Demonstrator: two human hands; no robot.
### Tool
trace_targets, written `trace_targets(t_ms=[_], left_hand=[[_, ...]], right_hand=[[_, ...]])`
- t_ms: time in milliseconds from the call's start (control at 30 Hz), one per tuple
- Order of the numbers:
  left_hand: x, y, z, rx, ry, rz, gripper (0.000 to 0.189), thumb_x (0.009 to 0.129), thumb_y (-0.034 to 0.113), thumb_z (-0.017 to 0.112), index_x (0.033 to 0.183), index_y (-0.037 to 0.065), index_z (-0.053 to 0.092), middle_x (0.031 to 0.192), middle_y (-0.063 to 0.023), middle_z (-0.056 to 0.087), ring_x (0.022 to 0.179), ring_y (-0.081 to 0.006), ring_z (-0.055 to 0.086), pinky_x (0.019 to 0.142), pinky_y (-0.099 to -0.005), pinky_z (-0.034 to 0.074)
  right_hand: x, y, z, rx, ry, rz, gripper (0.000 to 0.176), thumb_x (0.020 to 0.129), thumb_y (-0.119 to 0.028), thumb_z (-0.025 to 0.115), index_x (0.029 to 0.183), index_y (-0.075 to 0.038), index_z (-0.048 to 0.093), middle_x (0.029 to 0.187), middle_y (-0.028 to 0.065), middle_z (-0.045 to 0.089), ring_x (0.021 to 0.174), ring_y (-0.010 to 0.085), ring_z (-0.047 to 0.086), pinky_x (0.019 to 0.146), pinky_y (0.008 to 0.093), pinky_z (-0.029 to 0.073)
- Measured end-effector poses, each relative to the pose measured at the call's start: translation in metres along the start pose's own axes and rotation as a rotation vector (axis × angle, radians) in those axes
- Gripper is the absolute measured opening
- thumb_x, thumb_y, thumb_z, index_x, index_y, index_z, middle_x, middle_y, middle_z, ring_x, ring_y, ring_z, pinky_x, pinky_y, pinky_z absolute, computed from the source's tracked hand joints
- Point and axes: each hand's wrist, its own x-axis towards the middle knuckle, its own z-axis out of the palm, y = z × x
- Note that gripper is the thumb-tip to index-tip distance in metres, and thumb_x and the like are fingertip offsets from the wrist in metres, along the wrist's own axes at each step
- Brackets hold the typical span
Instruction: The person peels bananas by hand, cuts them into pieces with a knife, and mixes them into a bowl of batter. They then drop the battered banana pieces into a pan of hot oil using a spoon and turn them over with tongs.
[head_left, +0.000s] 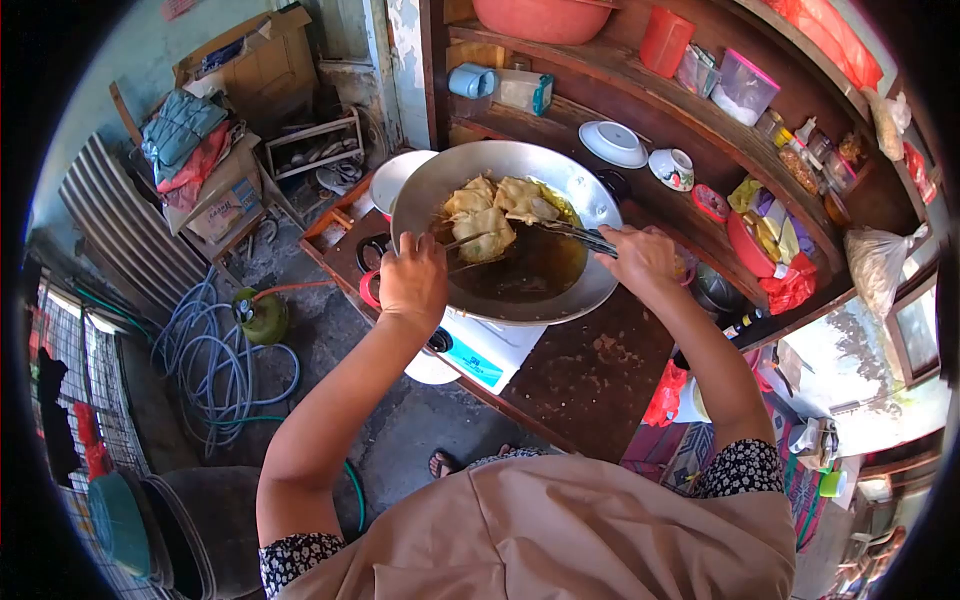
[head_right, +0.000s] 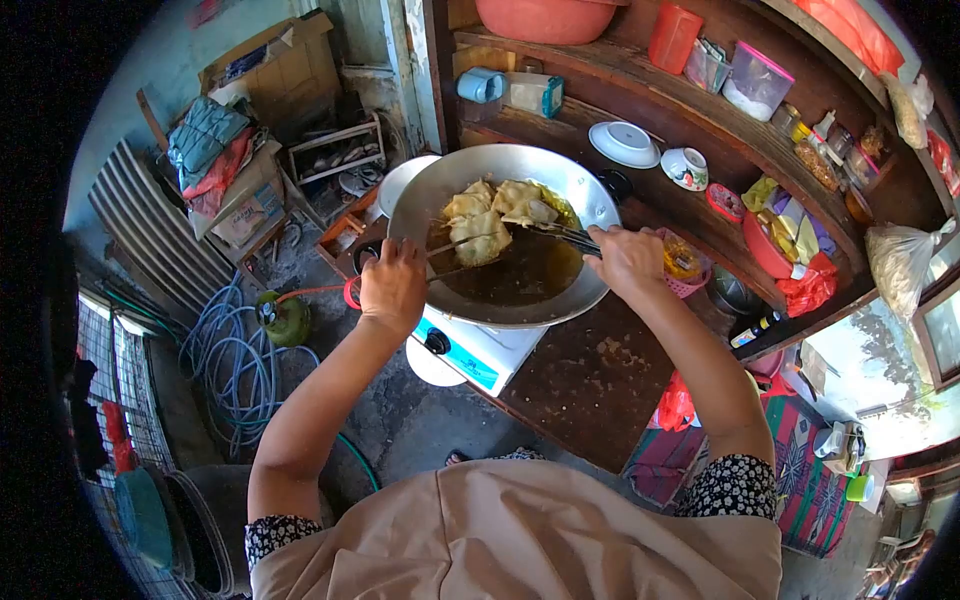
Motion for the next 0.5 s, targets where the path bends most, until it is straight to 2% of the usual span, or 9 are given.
trace_targets(t_ms=[233,300,367,433,500], left_hand=[[0.0,-0.012,0.003,0.04,-0.012,-0.016,0.022,0.068,0.017,0.061,0.089,0.009,0.06,0.095,-0.0016,0.053,0.093,-0.0191,0.049,0.069,-0.0301,0.047],[0.001,-0.014,0.006,0.039,0.007,-0.015,0.014,0.074,0.014,0.053,0.084,0.01,0.061,0.09,-0.0004,0.054,0.092,-0.0174,0.049,0.066,-0.0299,0.045],[0.002,-0.015,0.007,0.027,0.021,-0.024,0.014,0.074,0.014,0.053,0.084,0.01,0.061,0.09,-0.0004,0.054,0.092,-0.0173,0.049,0.066,-0.0299,0.045],[0.002,-0.015,0.009,0.014,0.035,-0.031,0.014,0.074,0.014,0.053,0.085,0.01,0.061,0.091,-0.0004,0.054,0.092,-0.0172,0.049,0.066,-0.0298,0.045],[0.004,-0.016,0.011,0.011,0.018,-0.026,0.015,0.074,0.014,0.053,0.085,0.01,0.061,0.092,-0.0007,0.054,0.093,-0.0174,0.049,0.066,-0.0297,0.045]], right_hand=[[-0.007,0.016,-0.023,0.19,-0.076,0.184,0.038,0.064,-0.041,0.067,0.096,-0.021,0.065,0.087,0.0067,0.064,0.077,0.0246,0.061,0.069,0.0369,0.047],[-0.009,0.026,-0.023,0.238,-0.098,0.192,0.04,0.064,-0.042,0.068,0.097,-0.021,0.065,0.087,0.0077,0.064,0.078,0.0253,0.061,0.069,0.0368,0.047],[-0.011,0.034,-0.026,0.286,-0.122,0.201,0.041,0.063,-0.043,0.068,0.098,-0.021,0.065,0.087,0.0087,0.064,0.078,0.026,0.061,0.07,0.0366,0.047],[-0.014,0.04,-0.033,0.391,-0.215,0.26,0.042,0.064,-0.043,0.068,0.099,-0.02,0.065,0.084,0.0101,0.064,0.077,0.0261,0.061,0.069,0.0356,0.046],[-0.019,0.049,-0.031,0.404,-0.182,0.226,0.042,0.065,-0.042,0.067,0.1,-0.019,0.064,0.081,0.0102,0.064,0.075,0.0246,0.061,0.069,0.0344,0.046]])
